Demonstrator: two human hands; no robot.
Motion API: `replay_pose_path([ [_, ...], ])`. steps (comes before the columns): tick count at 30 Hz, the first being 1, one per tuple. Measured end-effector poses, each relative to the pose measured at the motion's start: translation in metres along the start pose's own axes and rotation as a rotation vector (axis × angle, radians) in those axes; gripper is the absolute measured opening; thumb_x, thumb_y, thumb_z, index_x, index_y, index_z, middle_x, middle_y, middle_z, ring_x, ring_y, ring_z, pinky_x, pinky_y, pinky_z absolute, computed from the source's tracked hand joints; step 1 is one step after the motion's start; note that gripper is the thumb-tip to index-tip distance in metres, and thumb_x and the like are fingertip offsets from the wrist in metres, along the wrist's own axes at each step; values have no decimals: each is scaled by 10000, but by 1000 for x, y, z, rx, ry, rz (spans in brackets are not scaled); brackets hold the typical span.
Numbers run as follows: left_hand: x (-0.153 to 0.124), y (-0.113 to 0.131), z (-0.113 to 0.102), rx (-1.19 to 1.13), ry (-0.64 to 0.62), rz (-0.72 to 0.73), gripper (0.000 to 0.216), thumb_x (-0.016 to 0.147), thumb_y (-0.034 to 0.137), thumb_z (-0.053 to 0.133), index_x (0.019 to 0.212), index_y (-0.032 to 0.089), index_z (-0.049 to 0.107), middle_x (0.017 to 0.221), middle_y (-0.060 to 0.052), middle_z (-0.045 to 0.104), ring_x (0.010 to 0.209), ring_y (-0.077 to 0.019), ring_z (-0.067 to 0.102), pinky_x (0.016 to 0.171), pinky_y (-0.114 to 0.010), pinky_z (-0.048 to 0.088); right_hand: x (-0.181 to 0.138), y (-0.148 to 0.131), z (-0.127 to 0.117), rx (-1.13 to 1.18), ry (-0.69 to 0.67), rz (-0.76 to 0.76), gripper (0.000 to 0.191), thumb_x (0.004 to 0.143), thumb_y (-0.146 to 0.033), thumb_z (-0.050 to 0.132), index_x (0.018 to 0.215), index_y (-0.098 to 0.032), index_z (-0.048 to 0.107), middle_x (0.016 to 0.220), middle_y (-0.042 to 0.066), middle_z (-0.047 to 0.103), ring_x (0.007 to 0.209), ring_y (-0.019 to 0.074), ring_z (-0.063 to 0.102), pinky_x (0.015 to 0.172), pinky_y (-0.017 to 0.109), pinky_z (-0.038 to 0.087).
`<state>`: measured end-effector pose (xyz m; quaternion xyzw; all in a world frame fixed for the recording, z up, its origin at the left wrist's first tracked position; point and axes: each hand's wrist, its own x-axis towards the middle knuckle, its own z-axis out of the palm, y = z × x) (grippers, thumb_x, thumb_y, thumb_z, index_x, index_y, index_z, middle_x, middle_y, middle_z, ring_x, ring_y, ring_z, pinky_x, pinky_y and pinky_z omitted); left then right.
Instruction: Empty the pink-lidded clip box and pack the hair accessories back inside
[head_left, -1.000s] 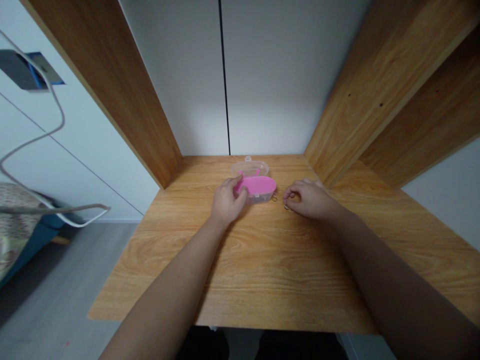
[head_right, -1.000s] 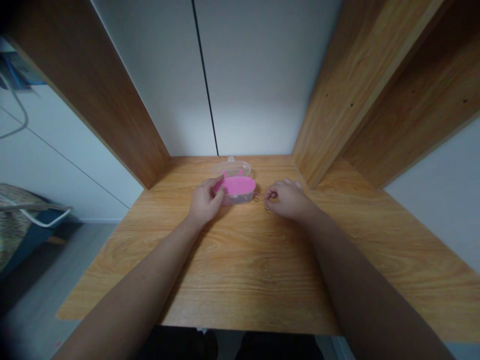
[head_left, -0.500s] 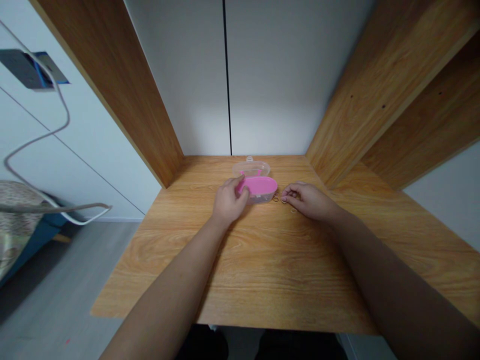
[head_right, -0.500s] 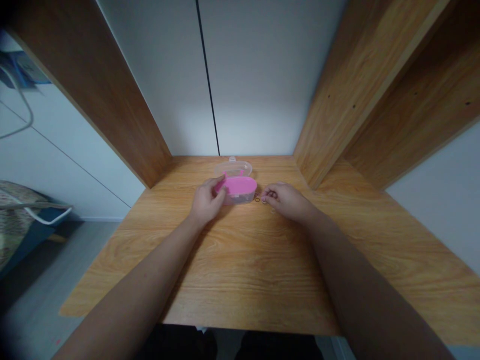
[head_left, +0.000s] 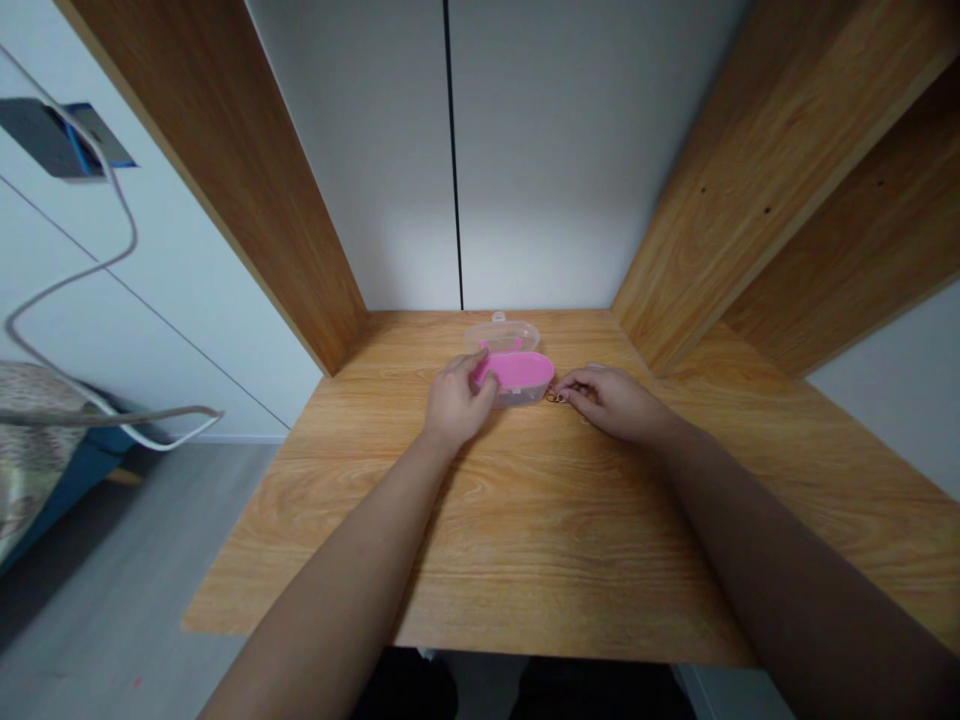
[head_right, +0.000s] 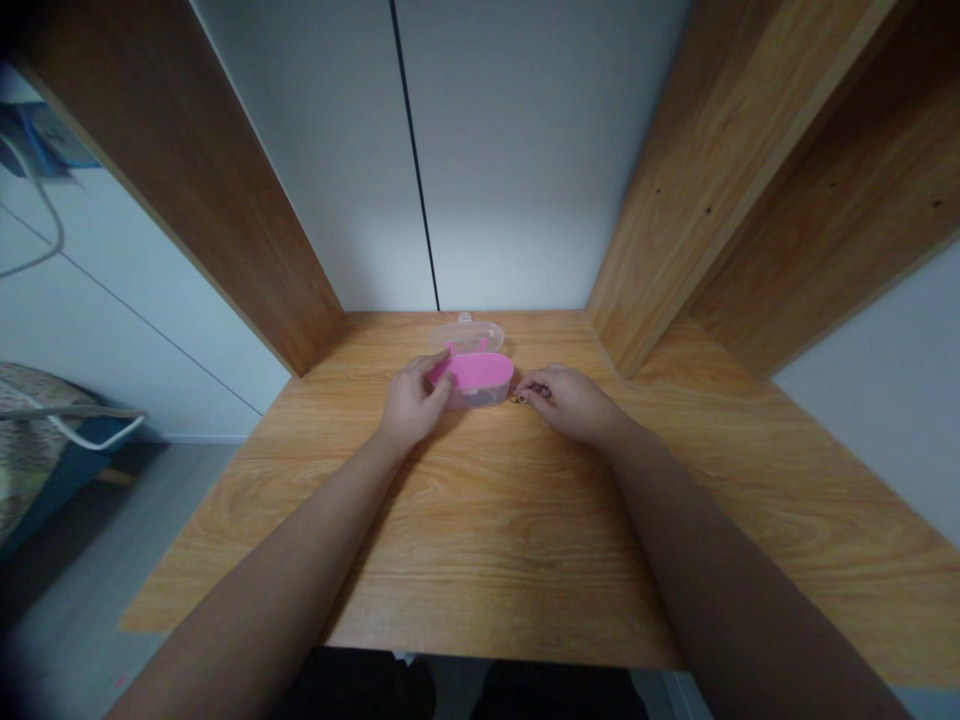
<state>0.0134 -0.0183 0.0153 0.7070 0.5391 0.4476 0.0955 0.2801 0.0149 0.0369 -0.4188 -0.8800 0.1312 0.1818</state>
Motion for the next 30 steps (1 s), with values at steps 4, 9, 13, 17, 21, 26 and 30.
replay_pose_path([
  [4, 0, 0, 0, 1, 1, -2, 435, 924, 295, 543, 1289, 89, 662, 1212, -158, 724, 1097, -270, 688, 1002, -417, 532, 0, 0, -1, -29, 45, -22, 239, 939, -260, 503, 943, -207, 736, 962, 94, 749, 928, 241, 670, 851, 365, 513],
  [9, 0, 0, 0, -4, 4, 7, 439, 917, 291, 544, 1280, 76, 665, 1207, -166, 725, 1081, -272, 692, 989, -416, 535, 0, 6, -1, -82, 53, 63, 225, 900, -217, 506, 924, -189, 727, 945, 93, 751, 879, 231, 665, 806, 341, 512],
  [13, 0, -1, 0, 10, 4, 2, 420, 916, 288, 549, 1277, 111, 668, 1207, -145, 729, 1087, -265, 690, 999, -415, 532, 0, 11, -1, -151, 19, 90, 229, 853, -164, 522, 894, -195, 745, 934, 77, 767, 889, 233, 672, 822, 340, 506],
  [17, 0, -1, 0, 11, -4, -4, 424, 923, 298, 545, 1288, 117, 664, 1199, -140, 729, 1076, -257, 695, 992, -402, 537, 0, 11, -1, -206, 27, 104, 228, 834, -160, 544, 903, -208, 756, 946, 64, 773, 895, 239, 674, 832, 352, 499],
  [21, 0, -1, 0, 7, 6, -1, 427, 923, 294, 546, 1288, 109, 664, 1221, -147, 724, 1105, -262, 689, 1008, -406, 532, 0, 7, 1, -216, 49, 84, 172, 851, -221, 584, 882, -213, 753, 920, 70, 758, 885, 239, 660, 832, 360, 489],
  [26, 0, 0, 0, 9, 9, -3, 432, 918, 291, 552, 1286, 96, 666, 1222, -154, 723, 1110, -267, 690, 1014, -410, 530, 0, 3, 6, -168, 52, 30, 159, 868, -321, 631, 906, -217, 745, 944, 81, 730, 924, 251, 641, 858, 381, 479],
  [30, 0, 1, -1, 8, 6, -7, 433, 920, 297, 555, 1291, 103, 663, 1217, -153, 724, 1096, -268, 694, 1011, -418, 534, 1, 4, 7, -148, 50, -17, 159, 889, -325, 630, 874, -210, 738, 955, 85, 727, 937, 255, 635, 871, 396, 470],
])
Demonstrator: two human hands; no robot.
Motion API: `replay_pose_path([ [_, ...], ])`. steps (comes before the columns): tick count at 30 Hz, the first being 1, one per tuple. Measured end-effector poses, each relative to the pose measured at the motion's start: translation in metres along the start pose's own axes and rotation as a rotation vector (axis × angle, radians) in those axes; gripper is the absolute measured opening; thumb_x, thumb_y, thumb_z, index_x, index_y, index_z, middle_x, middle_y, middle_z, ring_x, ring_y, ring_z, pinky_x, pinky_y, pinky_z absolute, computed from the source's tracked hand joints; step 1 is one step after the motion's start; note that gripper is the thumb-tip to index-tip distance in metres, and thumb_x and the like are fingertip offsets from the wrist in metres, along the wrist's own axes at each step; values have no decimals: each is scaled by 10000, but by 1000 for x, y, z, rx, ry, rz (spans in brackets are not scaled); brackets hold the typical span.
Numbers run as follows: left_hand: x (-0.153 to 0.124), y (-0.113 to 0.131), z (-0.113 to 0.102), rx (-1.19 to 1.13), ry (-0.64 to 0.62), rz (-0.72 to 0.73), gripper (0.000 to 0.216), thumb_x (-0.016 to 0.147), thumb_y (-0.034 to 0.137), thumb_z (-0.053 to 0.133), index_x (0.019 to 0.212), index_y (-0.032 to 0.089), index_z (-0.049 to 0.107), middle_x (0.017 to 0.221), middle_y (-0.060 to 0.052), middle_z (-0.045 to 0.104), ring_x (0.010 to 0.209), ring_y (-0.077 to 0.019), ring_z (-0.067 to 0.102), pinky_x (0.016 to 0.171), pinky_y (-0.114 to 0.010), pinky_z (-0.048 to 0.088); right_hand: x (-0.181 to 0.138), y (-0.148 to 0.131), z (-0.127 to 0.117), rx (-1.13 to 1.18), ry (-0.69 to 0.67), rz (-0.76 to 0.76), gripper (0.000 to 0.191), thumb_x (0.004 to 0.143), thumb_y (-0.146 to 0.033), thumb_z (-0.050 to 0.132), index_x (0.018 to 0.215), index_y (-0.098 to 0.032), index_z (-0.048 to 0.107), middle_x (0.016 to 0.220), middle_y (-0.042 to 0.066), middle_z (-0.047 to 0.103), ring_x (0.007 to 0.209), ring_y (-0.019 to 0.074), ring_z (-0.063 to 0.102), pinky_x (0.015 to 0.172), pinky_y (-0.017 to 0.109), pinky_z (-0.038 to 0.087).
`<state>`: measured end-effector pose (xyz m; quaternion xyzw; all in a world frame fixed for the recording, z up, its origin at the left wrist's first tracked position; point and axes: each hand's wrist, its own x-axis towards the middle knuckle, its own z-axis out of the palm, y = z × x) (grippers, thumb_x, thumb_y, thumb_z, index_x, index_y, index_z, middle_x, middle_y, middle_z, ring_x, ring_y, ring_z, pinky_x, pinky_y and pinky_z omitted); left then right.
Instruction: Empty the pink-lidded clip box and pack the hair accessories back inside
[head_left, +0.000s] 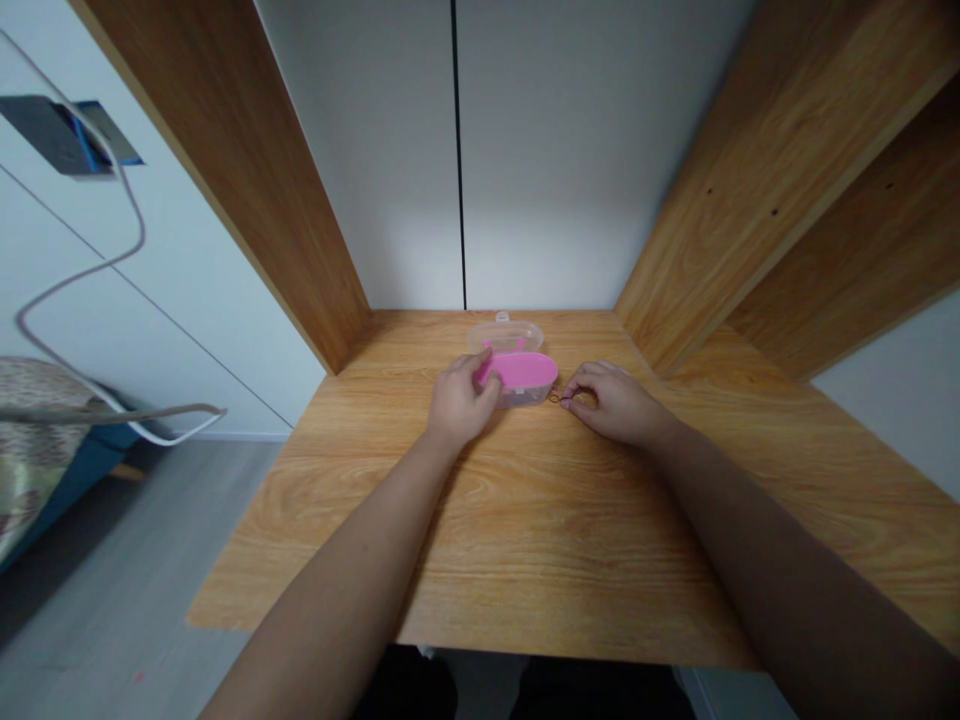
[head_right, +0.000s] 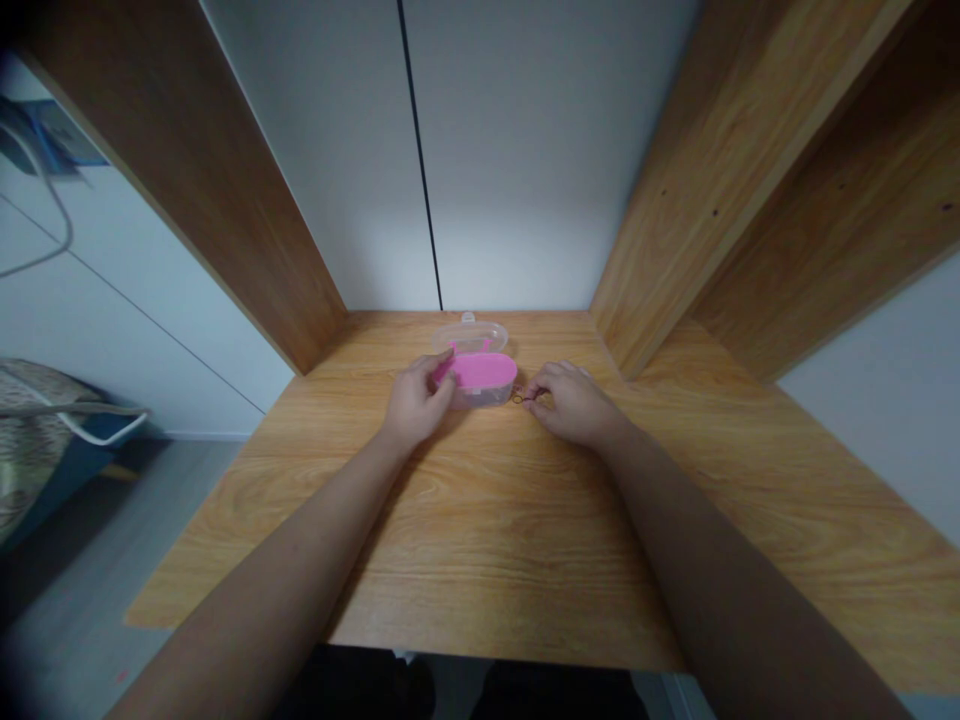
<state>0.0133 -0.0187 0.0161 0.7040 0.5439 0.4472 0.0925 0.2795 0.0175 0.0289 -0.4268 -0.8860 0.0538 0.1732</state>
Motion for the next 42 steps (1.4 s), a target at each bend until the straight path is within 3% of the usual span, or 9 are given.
replay_pose_path([
  [10, 0, -4, 2, 10, 7, 9, 423, 922, 303, 552, 1287, 124, 667, 1232, -143, 722, 1122, -263, 689, 1020, -415, 531, 3, 0, 3, -13, 24, -62, 225, 961, -344, 588, 983, -254, 793, 932, 69, 737, 930, 241, 627, 872, 389, 460],
  [29, 0, -1, 0, 8, 7, 5, 429, 919, 290, 549, 1283, 97, 667, 1213, -152, 727, 1091, -268, 695, 1005, -414, 535, 5, -2, 7, 23, 12, 2, 159, 924, -340, 651, 966, -229, 756, 939, 59, 747, 917, 238, 635, 872, 372, 469],
  [42, 0, -1, 0, 13, 0, 4, 435, 916, 291, 543, 1277, 84, 670, 1205, -161, 728, 1077, -278, 697, 988, -423, 539, 2, -1, 13, -15, -4, 23, 171, 947, -301, 564, 920, -212, 708, 1002, 101, 681, 1001, 285, 580, 892, 443, 453],
])
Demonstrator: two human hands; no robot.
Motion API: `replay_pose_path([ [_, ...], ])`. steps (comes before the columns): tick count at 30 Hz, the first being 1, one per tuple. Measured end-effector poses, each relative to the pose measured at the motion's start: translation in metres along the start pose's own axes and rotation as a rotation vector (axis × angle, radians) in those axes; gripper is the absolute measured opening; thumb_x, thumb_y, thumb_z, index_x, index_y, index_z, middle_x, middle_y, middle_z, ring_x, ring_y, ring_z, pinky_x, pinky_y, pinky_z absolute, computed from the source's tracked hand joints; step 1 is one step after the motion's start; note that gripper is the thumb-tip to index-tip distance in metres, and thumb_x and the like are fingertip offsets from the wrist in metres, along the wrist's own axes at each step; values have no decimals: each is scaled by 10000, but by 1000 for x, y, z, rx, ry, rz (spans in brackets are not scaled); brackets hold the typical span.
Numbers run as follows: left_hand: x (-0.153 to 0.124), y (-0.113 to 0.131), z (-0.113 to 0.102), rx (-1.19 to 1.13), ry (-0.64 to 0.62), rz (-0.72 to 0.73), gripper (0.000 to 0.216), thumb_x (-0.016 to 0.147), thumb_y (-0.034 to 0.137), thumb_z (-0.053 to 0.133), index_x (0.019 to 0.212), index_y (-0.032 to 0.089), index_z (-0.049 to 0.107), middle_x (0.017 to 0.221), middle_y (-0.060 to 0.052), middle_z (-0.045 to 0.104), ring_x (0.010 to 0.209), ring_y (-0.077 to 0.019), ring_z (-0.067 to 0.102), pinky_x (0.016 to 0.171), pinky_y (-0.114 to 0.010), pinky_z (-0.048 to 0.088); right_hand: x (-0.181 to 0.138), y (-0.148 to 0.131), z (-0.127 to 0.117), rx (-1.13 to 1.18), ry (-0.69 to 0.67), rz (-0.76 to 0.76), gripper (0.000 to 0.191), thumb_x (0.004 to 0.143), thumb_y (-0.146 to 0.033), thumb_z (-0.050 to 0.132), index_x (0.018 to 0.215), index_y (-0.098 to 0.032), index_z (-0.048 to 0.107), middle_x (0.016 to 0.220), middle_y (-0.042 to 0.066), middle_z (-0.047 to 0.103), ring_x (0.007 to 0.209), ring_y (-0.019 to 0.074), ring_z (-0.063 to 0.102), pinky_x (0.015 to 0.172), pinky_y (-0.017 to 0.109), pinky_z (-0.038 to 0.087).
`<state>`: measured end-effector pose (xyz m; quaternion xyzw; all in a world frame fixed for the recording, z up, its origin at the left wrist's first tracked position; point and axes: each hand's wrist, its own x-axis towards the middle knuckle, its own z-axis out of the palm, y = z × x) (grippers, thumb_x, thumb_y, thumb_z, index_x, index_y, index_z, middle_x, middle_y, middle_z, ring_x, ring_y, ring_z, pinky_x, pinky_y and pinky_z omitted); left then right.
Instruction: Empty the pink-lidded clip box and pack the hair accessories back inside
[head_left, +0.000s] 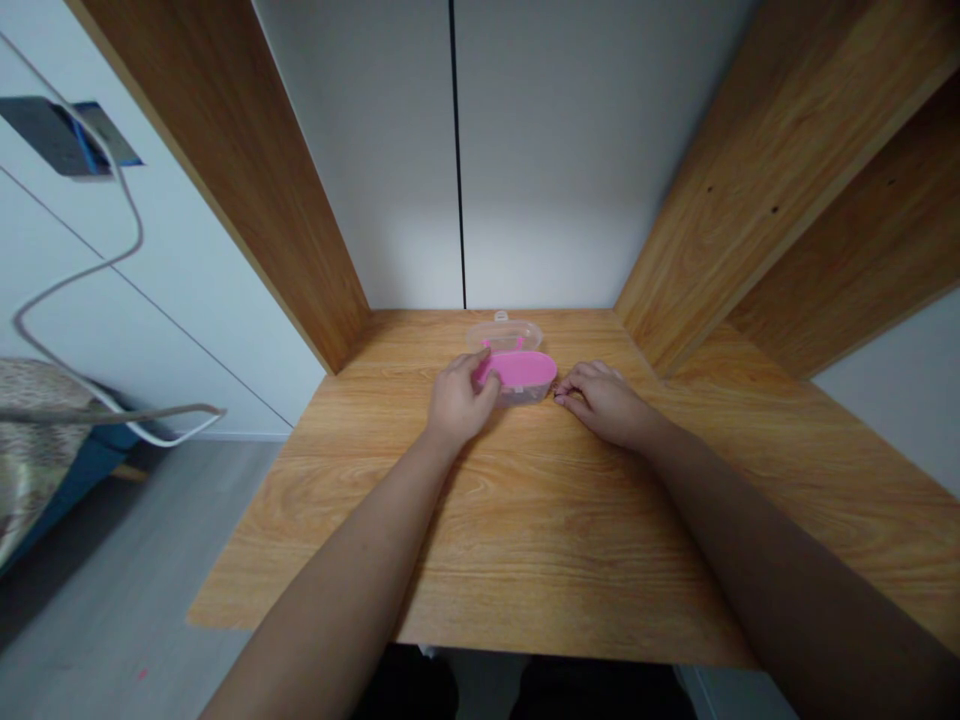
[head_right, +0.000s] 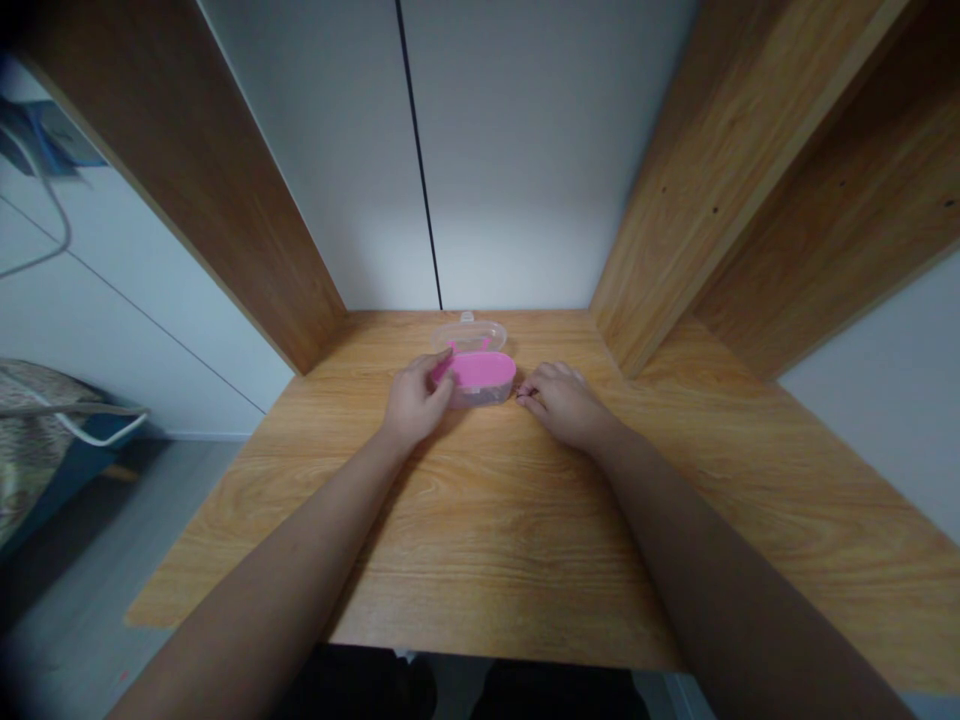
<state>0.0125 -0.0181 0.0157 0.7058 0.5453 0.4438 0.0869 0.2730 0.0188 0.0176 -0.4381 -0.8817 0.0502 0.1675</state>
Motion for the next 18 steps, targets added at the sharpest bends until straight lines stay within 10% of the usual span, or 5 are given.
replay_pose_path([
  [18, 0, 1, 0, -13, 9, 0, 426, 911, 286, 551, 1271, 94, 675, 1219, -157, 727, 1101, -273, 695, 1004, -418, 536, -2, -12, -13, 176, 62, -295, 141, 869, -235, 659, 877, -258, 798, 914, 63, 748, 928, 235, 643, 864, 411, 486],
])
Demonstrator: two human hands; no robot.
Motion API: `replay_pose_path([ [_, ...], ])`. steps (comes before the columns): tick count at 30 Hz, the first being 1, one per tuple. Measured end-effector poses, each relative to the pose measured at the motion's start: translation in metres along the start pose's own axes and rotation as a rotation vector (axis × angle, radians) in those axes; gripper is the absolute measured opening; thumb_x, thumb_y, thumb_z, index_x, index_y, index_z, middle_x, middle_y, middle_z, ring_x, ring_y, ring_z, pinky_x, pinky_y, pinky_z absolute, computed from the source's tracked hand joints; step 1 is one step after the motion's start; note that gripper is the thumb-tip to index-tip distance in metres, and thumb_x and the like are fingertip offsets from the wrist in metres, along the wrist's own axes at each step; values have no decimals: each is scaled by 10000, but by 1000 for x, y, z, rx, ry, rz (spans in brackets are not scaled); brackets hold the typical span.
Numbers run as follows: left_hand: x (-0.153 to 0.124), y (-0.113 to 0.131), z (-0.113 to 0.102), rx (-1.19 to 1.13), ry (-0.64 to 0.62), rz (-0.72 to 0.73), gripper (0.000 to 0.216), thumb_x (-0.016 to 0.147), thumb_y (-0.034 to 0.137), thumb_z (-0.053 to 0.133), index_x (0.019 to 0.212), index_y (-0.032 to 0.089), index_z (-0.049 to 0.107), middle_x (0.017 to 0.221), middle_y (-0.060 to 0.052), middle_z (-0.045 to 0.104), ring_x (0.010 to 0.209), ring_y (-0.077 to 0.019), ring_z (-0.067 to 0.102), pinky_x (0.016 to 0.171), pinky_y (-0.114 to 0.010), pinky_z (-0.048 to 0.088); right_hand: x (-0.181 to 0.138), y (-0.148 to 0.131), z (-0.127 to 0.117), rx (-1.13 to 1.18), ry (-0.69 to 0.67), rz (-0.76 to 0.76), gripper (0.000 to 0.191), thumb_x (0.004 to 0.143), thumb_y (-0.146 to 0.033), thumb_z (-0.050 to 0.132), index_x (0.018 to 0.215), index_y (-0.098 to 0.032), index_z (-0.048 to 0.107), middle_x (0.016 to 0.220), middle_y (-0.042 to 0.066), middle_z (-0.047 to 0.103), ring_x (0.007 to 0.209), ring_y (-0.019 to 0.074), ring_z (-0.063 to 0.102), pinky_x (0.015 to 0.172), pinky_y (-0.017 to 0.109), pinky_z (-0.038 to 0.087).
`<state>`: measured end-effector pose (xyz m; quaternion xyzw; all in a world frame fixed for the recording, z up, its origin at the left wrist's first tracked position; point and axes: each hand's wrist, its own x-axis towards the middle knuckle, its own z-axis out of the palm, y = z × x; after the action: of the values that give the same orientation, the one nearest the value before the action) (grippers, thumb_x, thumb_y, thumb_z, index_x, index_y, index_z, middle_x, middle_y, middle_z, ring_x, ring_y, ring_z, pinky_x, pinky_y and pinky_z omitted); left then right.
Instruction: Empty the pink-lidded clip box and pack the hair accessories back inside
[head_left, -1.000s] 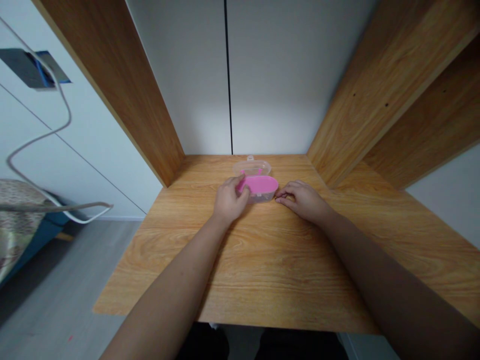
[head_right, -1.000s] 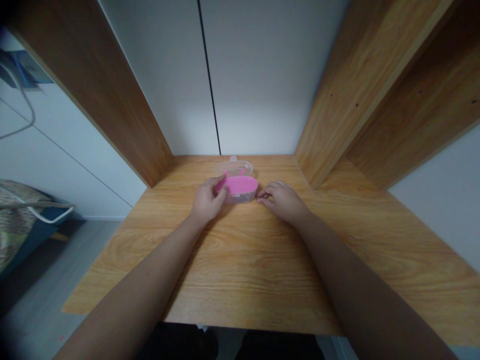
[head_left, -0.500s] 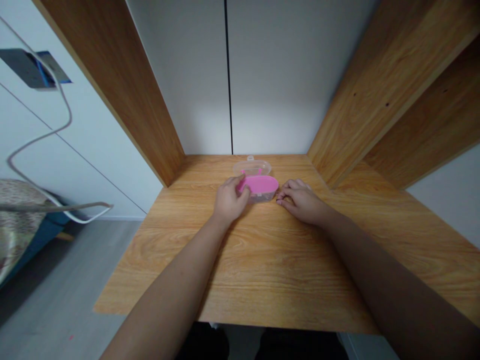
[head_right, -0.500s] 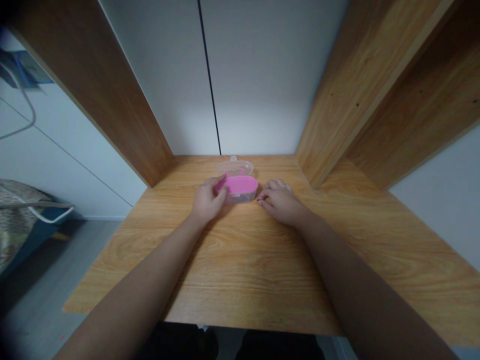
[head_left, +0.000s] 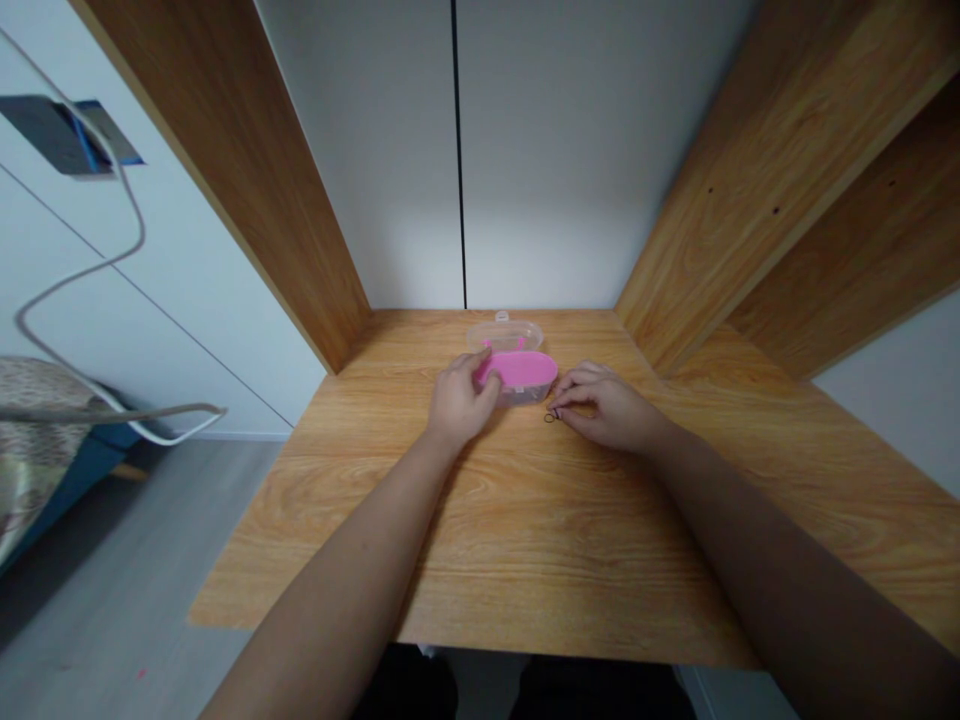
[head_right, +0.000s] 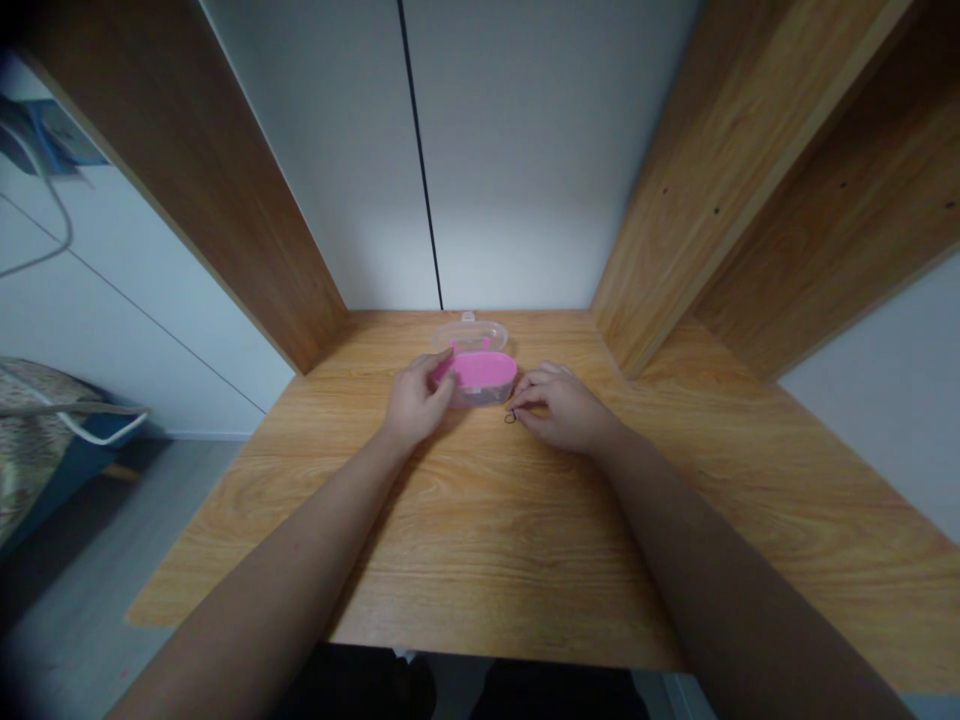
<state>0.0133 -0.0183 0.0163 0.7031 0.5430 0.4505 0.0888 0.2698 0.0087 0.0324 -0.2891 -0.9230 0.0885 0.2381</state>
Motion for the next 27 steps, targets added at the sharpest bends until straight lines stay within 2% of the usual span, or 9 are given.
replay_pose_path([
  [7, 0, -1, 1, 4, -5, -2, 431, 918, 288, 545, 1278, 87, 671, 1217, -166, 726, 1104, -280, 694, 1008, -431, 536, -1, 1, 4, 48, 68, 11, 165, 867, -225, 640, 913, -249, 797, 905, 47, 797, 836, 216, 721, 814, 377, 549],
  [12, 0, -2, 1, 10, -1, -2, 432, 917, 293, 551, 1286, 99, 667, 1220, -157, 725, 1101, -271, 695, 1006, -419, 537, -1, -2, 4, 56, 65, 113, 128, 842, -236, 664, 897, -247, 780, 865, 39, 784, 789, 210, 712, 752, 349, 554],
  [20, 0, 0, 0, 15, 1, -1, 422, 913, 283, 554, 1273, 98, 674, 1207, -154, 729, 1082, -268, 697, 989, -410, 539, 2, -4, 3, 55, -10, 19, 125, 861, -209, 642, 861, -253, 760, 889, 40, 782, 875, 223, 681, 830, 383, 513],
  [27, -1, -3, 1, 6, 7, 0, 411, 923, 288, 557, 1279, 115, 669, 1226, -142, 724, 1111, -267, 689, 1017, -419, 529, 3, -8, 2, 49, -45, 19, 105, 870, -203, 628, 853, -237, 726, 906, 53, 761, 910, 233, 656, 853, 404, 503],
])
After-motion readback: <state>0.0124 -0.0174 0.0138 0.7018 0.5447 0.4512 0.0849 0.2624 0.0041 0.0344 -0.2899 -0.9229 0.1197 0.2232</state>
